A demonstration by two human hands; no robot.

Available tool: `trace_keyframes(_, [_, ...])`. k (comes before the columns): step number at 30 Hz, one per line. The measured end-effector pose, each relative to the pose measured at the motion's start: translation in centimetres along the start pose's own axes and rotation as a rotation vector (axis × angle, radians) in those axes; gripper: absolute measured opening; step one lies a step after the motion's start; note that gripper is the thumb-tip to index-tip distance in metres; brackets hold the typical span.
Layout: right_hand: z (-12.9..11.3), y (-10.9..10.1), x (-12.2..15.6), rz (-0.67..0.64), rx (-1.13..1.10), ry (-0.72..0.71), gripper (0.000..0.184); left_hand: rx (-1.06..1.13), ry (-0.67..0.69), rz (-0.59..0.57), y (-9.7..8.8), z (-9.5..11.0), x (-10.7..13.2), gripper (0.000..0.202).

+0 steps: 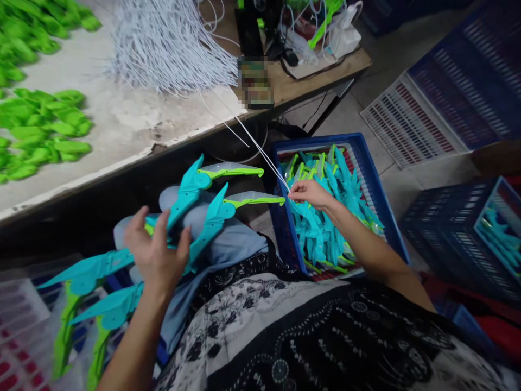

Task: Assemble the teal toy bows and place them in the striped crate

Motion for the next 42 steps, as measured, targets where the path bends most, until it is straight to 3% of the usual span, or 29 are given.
trace_keyframes(3, [2.5, 0.0, 0.7, 0.142, -0.065, -0.063, 0.033, 0.368, 0.039, -0.154, 2.7, 5.4, -0.6, 0.037])
trace_keyframes(7, [4.2, 0.1, 0.9, 0.329, -0.057, -0.176, 0.028, 0.846, -0.078, -0.562, 10.6, 11.0, 0.1, 0.033])
trace_keyframes(9, [4.6, 0.5, 0.9, 0.352, -0.004, -0.208, 0.025, 0.979, -0.231, -0.682, 14.4, 12.1, 0.6, 0.033])
trace_keyframes(11, [4.7, 0.9, 1.0, 0.362, 0.058, -0.232, 0.022, 1.088, -0.402, -0.726, 17.3, 12.6, 1.0, 0.033])
trace_keyframes(14, [4.5, 1.1, 1.3, 0.413, 0.169, -0.280, 0.017, 1.216, -0.599, -0.736, 20.1, 13.1, 1.2, 0.033])
trace_keyframes(20, [4.4, 2.1, 1.6, 0.480, 0.405, -0.398, 0.015, 1.487, -0.750, -0.766, 22.9, 15.1, 0.3, 0.026])
trace_keyframes(25, [5.0, 2.2, 1.3, 0.458, 0.390, -0.450, 0.016, 1.665, -0.820, -0.814, 24.6, 17.1, -0.3, 0.012])
trace_keyframes(33, [7.0, 0.4, -0.3, 0.441, -0.122, -0.301, 0.022, 1.767, -0.837, -0.792, 24.1, 17.6, -0.8, 0.013])
trace_keyframes(42, [6.3, 1.2, -0.7, 0.419, -0.074, -0.315, 0.027, 1.656, -0.888, -0.719, 24.1, 17.6, -1.2, 0.011])
Point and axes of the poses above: each hand's wrist, its own x-axis away from the middle knuckle, its own y-axis out of the palm, z = x × y, the point moved 7 cm from there along -x, towards the middle knuckle, and after that the axes turned 10 degrees about y, right-handed, at the moved point
